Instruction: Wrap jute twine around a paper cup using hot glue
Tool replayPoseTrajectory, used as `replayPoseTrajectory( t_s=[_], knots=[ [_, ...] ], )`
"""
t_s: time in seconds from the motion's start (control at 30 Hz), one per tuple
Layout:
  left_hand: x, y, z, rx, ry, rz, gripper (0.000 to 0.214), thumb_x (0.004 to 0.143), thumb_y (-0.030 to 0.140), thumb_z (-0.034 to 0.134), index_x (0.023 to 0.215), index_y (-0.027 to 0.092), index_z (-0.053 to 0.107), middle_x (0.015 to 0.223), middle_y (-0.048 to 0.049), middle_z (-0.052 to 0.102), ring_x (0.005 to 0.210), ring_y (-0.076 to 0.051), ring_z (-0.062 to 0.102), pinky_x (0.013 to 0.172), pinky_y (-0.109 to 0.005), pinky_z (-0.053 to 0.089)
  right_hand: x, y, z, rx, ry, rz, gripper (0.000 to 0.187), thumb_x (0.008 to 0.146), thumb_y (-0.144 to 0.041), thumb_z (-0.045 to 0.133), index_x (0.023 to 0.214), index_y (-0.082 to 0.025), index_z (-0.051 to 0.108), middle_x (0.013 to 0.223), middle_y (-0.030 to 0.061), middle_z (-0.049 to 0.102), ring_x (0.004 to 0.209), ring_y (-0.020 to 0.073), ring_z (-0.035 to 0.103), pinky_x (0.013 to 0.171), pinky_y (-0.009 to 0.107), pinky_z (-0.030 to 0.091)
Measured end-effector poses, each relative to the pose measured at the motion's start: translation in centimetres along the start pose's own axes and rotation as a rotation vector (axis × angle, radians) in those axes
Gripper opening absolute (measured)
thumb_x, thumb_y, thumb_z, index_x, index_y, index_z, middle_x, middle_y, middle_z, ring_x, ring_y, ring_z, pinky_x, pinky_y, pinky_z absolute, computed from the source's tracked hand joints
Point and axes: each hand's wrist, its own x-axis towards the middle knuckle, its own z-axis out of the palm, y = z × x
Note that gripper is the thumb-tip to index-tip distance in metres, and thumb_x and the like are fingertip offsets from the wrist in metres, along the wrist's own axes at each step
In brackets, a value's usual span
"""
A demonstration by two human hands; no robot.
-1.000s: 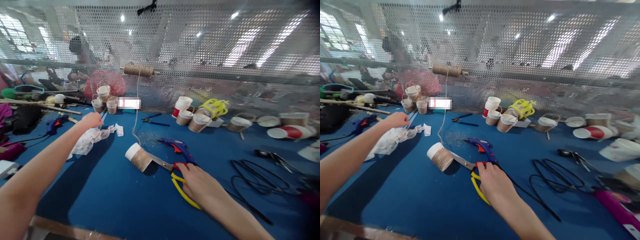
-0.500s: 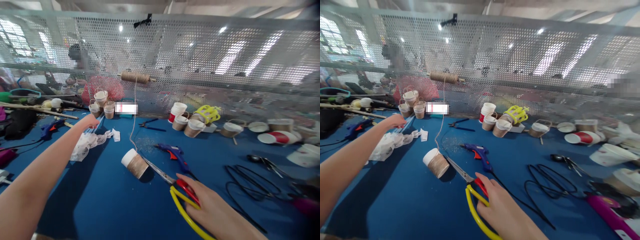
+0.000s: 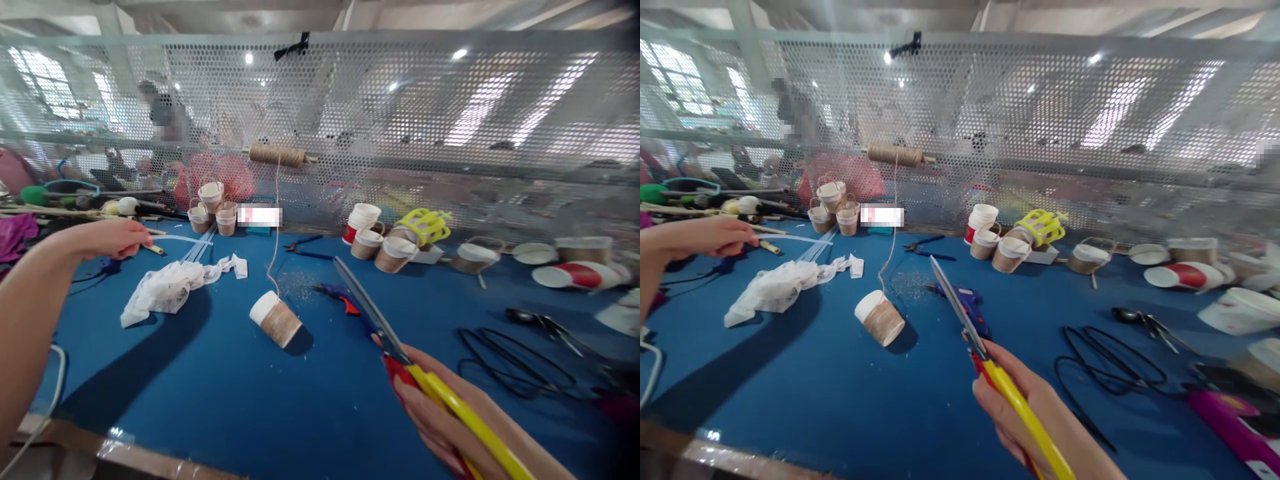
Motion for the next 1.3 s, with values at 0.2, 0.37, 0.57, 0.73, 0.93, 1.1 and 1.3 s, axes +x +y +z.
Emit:
replayPoseTrajectory(
  t_s=[0.2, 0.37, 0.57, 0.73, 0.93, 1.1, 1.3],
  knots=[
    [-4.1, 3.5, -1.9, -0.247, 0.080, 0.079, 0.039, 0.072, 0.057, 0.048, 0.058, 0.021, 0.047, 0.039, 0.0030, 0.035, 0.035, -0.009, 0.027, 0.034, -0.023, 0.023, 0.1, -3.5, 1.5, 0.218, -0.203, -0.182, 0.063, 0.062, -0.064, 0.061, 0.113, -0.031, 0.045, 0.070, -0.0004, 0.050, 0.048, 0.0095, 0.042, 0.040, 0.022, 0.036],
    [-5.7, 8.9, 3.3, -0.626, -0.161, 0.171, 0.023, 0.079, 0.042, 0.048, 0.070, 0.021, 0.048, 0.040, 0.0048, 0.041, 0.034, -0.007, 0.032, 0.033, -0.021, 0.020, 2.3, -4.1, 2.8, 0.021, -0.231, -0.231, 0.052, 0.069, -0.058, 0.056, 0.107, -0.025, 0.047, 0.084, 0.0058, 0.056, 0.066, 0.0158, 0.053, 0.050, 0.026, 0.043],
    [-6.6, 9.9, 9.9, -0.917, -0.561, 0.167, 0.022, 0.086, 0.038, 0.042, 0.079, 0.018, 0.047, 0.042, 0.0055, 0.048, 0.035, -0.005, 0.035, 0.036, -0.016, 0.024, 3.3, -3.5, 2.9, -0.117, -0.367, -0.378, 0.068, 0.064, -0.065, 0.058, 0.111, -0.020, 0.039, 0.090, 0.0048, 0.050, 0.071, 0.0124, 0.048, 0.062, 0.026, 0.043],
    [-6.5, 9.2, 11.4, -1.018, -0.604, 0.196, 0.020, 0.089, 0.033, 0.040, 0.079, 0.017, 0.045, 0.042, 0.0057, 0.050, 0.034, -0.004, 0.036, 0.037, -0.015, 0.025, 3.4, -3.8, 2.8, -0.221, -0.344, -0.349, 0.078, 0.061, -0.074, 0.051, 0.109, -0.015, 0.034, 0.083, 0.0038, 0.048, 0.062, 0.0094, 0.042, 0.054, 0.024, 0.037],
    [-6.5, 9.1, 12.5, -1.028, -0.723, 0.222, 0.021, 0.087, 0.035, 0.043, 0.079, 0.017, 0.044, 0.042, 0.0045, 0.052, 0.034, -0.005, 0.039, 0.036, -0.015, 0.026, 4.2, -4.2, 2.8, -0.318, -0.294, -0.343, 0.081, 0.058, -0.080, 0.044, 0.106, -0.014, 0.036, 0.076, 0.0023, 0.048, 0.054, 0.0082, 0.036, 0.047, 0.024, 0.031],
    [-6.6, 9.1, 12.5, -0.930, -0.837, 0.231, 0.023, 0.088, 0.036, 0.043, 0.076, 0.016, 0.044, 0.049, 0.0013, 0.060, 0.040, -0.007, 0.050, 0.043, -0.017, 0.036, 4.3, -4.0, 3.1, -0.308, -0.308, -0.410, 0.058, 0.075, -0.067, 0.042, 0.102, -0.017, 0.040, 0.066, -0.0040, 0.040, 0.052, 0.0071, 0.031, 0.047, 0.022, 0.029],
    [-5.5, 10.3, 12.4, -0.968, -0.843, 0.235, 0.024, 0.089, 0.035, 0.039, 0.089, 0.013, 0.050, 0.058, -0.0005, 0.064, 0.036, -0.007, 0.052, 0.040, -0.017, 0.037, 5.0, -2.8, 4.2, -0.228, -0.367, -0.457, 0.049, 0.077, -0.060, 0.047, 0.100, -0.017, 0.042, 0.072, -0.0026, 0.041, 0.057, 0.0075, 0.034, 0.051, 0.022, 0.031]
  ],
)
